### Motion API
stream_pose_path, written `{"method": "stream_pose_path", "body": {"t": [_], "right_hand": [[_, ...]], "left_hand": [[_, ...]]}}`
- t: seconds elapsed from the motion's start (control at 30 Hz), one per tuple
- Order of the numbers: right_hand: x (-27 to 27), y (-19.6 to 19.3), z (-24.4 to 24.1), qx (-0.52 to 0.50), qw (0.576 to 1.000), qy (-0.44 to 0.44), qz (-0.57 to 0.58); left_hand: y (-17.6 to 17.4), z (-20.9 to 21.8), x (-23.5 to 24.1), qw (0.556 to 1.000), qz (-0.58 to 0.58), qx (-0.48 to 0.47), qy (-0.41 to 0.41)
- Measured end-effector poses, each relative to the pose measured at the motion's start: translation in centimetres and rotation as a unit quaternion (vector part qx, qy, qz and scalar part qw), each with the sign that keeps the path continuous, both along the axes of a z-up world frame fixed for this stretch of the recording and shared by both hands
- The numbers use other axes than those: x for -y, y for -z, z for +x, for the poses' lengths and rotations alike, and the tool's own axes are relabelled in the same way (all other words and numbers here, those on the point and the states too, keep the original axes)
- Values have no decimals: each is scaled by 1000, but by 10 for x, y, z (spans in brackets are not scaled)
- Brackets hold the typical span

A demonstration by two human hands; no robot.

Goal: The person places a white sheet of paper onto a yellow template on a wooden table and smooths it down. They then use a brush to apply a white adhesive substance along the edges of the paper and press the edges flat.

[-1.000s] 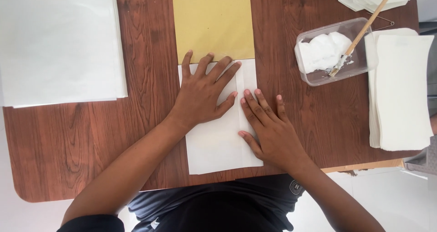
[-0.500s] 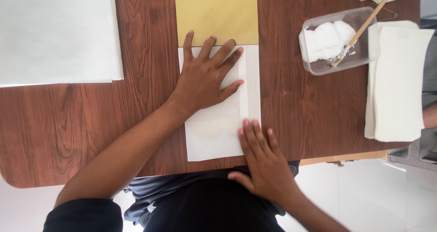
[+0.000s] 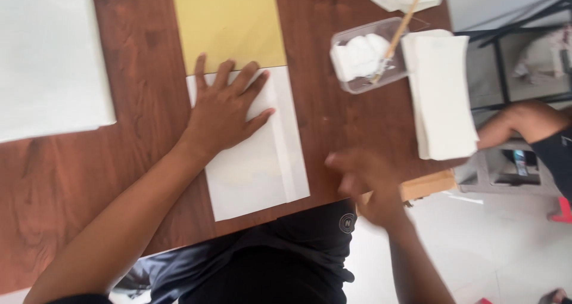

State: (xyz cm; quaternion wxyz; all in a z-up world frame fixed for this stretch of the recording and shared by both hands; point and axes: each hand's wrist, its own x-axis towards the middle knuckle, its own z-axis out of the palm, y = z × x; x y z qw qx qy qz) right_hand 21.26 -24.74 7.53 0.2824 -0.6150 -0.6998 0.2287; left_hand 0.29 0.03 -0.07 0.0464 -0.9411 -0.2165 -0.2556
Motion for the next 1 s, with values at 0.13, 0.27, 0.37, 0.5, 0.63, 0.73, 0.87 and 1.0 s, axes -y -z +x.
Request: {"method": "stream_pose_path", "body": {"t": [0.13, 0.27, 0.37, 0.5, 0.63, 0.73, 0.87, 1.0], "right_hand": [[-86, -18, 90, 60, 937, 322, 118], [-157, 21, 208, 191, 859, 473, 41], [-183, 53, 255, 206, 839, 502, -34], [-194, 67, 272, 136, 872, 462, -85], [-192, 51, 231, 127, 886, 440, -73], [-183, 43, 206, 116, 896, 419, -93], [-172, 19, 173, 60, 918, 373, -124], [-171, 27, 171, -12, 926, 368, -79]], "left_hand": [[10, 3, 0, 996, -82, -27, -34], [10, 2, 0, 993, -89, -47, -56], [3, 3, 3, 992, -93, -59, -61], [0, 3, 1, 985, -132, -93, -57], [-2, 5, -1, 985, -134, -96, -52], [-1, 3, 0, 984, -136, -103, -52], [-8, 4, -1, 982, -145, -111, -45], [-5, 3, 0, 981, -138, -131, -48]]}}
